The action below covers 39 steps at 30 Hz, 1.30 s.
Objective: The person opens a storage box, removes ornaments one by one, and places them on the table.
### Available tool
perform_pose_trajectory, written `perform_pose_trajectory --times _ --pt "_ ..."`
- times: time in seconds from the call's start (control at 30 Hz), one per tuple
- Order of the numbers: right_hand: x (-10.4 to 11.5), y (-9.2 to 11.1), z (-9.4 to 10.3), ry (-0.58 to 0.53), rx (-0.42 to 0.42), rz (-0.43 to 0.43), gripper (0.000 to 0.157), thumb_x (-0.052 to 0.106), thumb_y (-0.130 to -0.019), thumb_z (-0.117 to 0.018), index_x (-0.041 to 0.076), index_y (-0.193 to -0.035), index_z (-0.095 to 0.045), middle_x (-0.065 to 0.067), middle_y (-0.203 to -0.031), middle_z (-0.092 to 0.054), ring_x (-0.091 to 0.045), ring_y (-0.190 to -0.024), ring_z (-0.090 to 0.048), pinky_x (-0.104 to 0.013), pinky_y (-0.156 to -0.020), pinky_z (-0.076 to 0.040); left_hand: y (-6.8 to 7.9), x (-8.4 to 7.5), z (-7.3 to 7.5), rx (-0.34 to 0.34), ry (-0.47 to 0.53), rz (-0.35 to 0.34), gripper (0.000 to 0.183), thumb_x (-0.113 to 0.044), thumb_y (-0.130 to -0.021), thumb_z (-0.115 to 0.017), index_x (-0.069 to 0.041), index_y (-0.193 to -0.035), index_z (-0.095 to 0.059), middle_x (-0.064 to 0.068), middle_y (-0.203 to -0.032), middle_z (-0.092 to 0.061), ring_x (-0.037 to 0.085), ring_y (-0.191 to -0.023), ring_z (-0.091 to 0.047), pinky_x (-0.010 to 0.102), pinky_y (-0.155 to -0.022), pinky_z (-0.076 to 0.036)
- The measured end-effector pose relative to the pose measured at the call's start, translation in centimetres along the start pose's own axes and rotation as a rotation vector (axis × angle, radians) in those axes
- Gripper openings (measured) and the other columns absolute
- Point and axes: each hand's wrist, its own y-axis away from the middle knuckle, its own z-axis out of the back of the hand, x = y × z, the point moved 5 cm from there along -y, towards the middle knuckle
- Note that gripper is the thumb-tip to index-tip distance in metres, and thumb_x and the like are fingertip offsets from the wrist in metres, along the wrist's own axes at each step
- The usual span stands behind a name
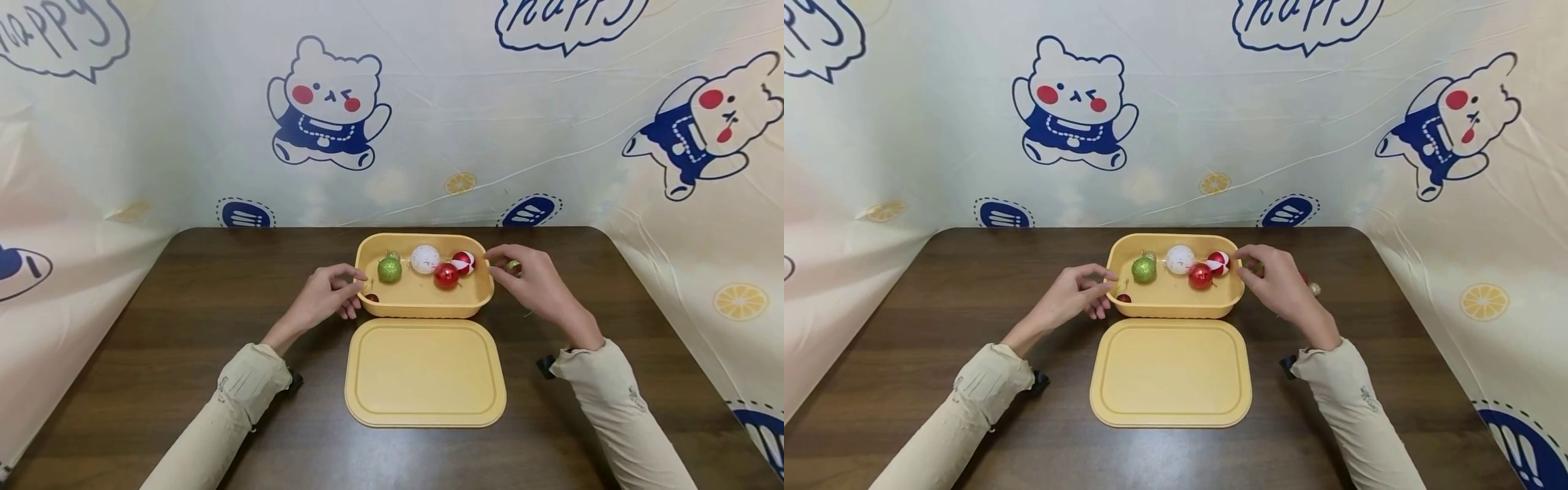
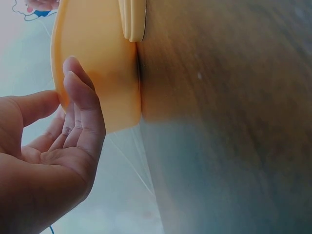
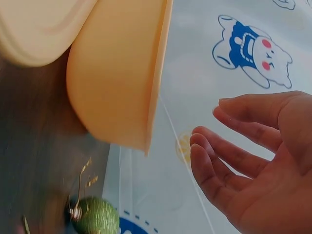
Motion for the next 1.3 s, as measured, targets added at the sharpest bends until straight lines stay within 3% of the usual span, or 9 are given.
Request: perform_pose_trajectory --times 0.23,0.47,0.7,0.8,1.0,1.3 --pt "1.4 -1.3 -1.8 -0.042 0.055 -0.002 0.019 0.007 -0.093 -0.070 0.008 -0.112 -0.072 -0.010 -0.102 -0.070 -0.024 -0.082 -0.060 -0.032 -0.066 -0.055 0.0 -0.1 0.0 0.002 0.008 -0.003 0.026 -0.011 -0.101 -0.060 0.002 -0.123 -0.062 0.027 -0.079 -0.067 0.031 -0.058 -0.067 0.045 -0.056 -0.059" --pt "2.1 -2.0 -3.2 -0.099 0.125 0.002 0.022 0.006 -0.093 -0.069 0.002 -0.115 -0.071 -0.015 -0.113 -0.070 -0.025 -0.094 -0.064 -0.041 -0.079 -0.058 0.0 -0.1 0.0 0.000 0.004 -0.001 0.026 -0.011 -0.101 -0.060 0.002 -0.123 -0.062 0.026 -0.078 -0.068 0.032 -0.059 -0.068 0.037 -0.053 -0.058" --pt "2.7 -2.7 -4.4 -0.088 0.141 0.039 0.021 0.007 -0.093 -0.070 0.001 -0.113 -0.072 -0.012 -0.105 -0.072 -0.023 -0.086 -0.063 -0.037 -0.074 -0.056 0.0 -0.1 0.0 -0.001 0.009 0.003 0.025 -0.011 -0.101 -0.060 0.002 -0.122 -0.062 0.026 -0.078 -0.067 0.028 -0.058 -0.067 0.044 -0.056 -0.059" --pt "2.9 -2.9 -4.9 -0.088 0.149 0.049 0.020 0.008 -0.093 -0.070 0.002 -0.112 -0.072 -0.009 -0.104 -0.072 -0.022 -0.086 -0.062 -0.037 -0.075 -0.056 0.1 -0.1 0.0 -0.003 0.010 0.007 0.025 -0.012 -0.101 -0.060 0.002 -0.121 -0.063 0.024 -0.077 -0.068 0.027 -0.058 -0.067 0.042 -0.055 -0.059" --pt "4.1 -3.6 -6.2 -0.160 0.176 0.096 0.017 0.003 -0.092 -0.069 -0.001 -0.108 -0.071 -0.014 -0.103 -0.072 -0.022 -0.092 -0.065 -0.044 -0.084 -0.056 0.1 0.0 0.0 -0.002 0.006 0.009 0.025 -0.012 -0.101 -0.060 0.001 -0.122 -0.063 0.022 -0.076 -0.068 0.036 -0.061 -0.068 0.046 -0.057 -0.059" --pt "5.8 -4.9 -8.6 -0.164 0.222 0.172 0.017 0.006 -0.094 -0.068 0.000 -0.109 -0.071 -0.013 -0.104 -0.072 -0.021 -0.090 -0.067 -0.041 -0.081 -0.056 0.0 0.0 -0.1 0.002 0.008 0.013 0.025 -0.011 -0.101 -0.060 0.001 -0.122 -0.063 0.028 -0.080 -0.067 0.037 -0.062 -0.068 0.046 -0.057 -0.059"
